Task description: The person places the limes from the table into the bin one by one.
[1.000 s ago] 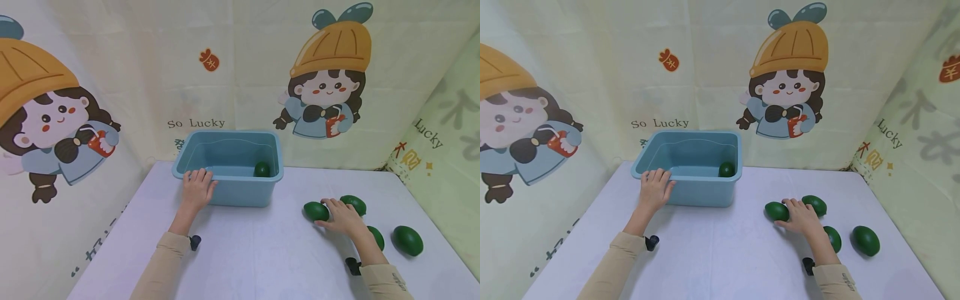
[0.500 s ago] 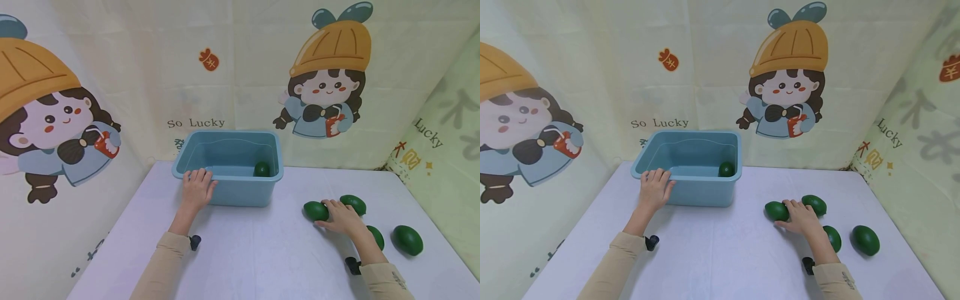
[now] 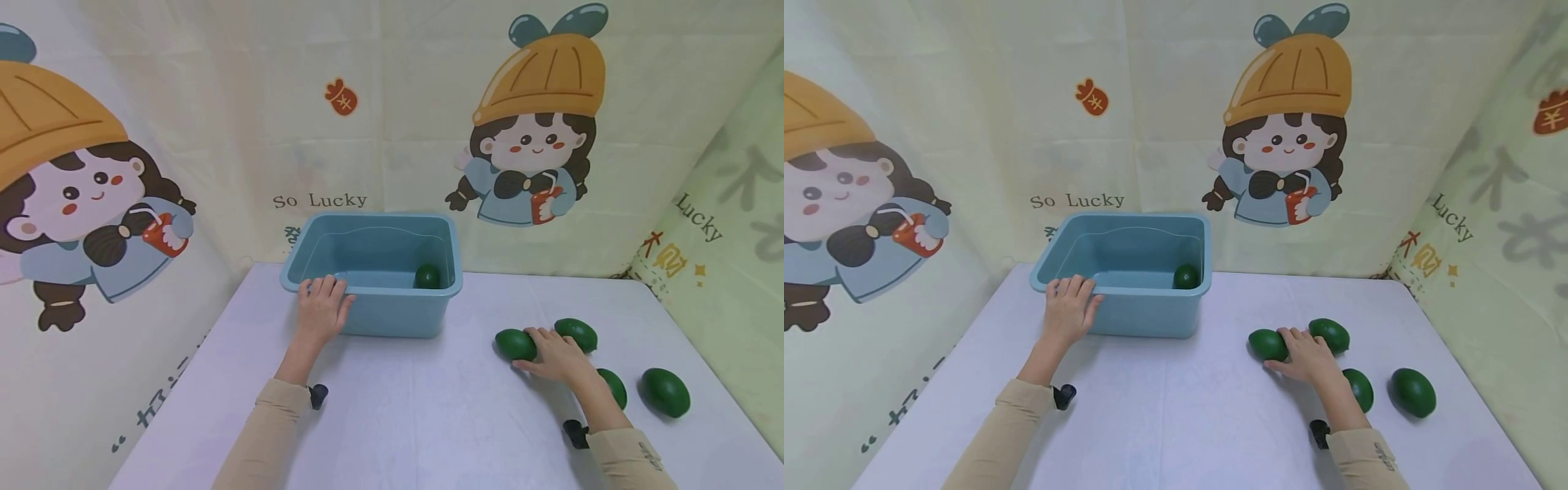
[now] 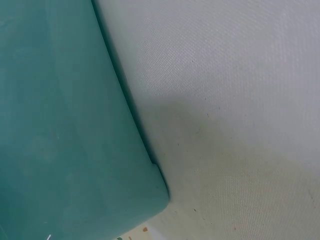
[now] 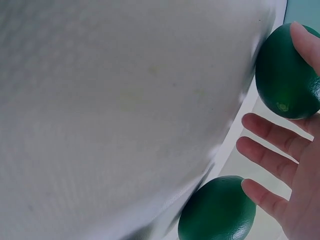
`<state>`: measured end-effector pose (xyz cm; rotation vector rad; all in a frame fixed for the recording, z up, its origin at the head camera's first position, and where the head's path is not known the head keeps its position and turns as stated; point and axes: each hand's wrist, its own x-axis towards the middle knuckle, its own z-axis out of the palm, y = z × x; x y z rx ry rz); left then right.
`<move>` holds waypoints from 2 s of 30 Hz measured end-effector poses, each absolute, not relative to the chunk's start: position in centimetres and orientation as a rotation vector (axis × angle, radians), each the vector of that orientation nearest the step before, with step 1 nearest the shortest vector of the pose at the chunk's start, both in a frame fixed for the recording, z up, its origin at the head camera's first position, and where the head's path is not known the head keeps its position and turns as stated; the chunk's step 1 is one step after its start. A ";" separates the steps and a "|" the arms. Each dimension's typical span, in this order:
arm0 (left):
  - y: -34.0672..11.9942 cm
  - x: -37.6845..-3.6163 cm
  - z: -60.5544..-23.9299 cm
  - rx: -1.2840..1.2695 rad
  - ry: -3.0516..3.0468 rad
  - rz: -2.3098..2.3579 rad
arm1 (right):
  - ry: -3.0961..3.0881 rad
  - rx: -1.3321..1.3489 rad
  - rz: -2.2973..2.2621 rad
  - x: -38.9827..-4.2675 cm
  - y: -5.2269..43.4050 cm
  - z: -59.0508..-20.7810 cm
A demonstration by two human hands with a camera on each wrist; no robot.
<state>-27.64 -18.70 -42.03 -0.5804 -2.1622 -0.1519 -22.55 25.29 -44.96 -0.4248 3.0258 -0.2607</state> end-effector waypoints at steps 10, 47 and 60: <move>-18.8 -27.7 -42.0 -0.588 -2.163 -0.144 | 3.018 -0.416 -0.262 -22.6 25.1 -45.0; -18.9 -27.6 -41.9 -0.586 -2.182 -0.133 | 3.092 -0.462 -0.307 -22.3 24.4 -42.6; -18.8 -27.8 -42.0 -0.579 -2.165 -0.126 | 3.172 -0.534 -0.254 -22.7 24.5 -41.4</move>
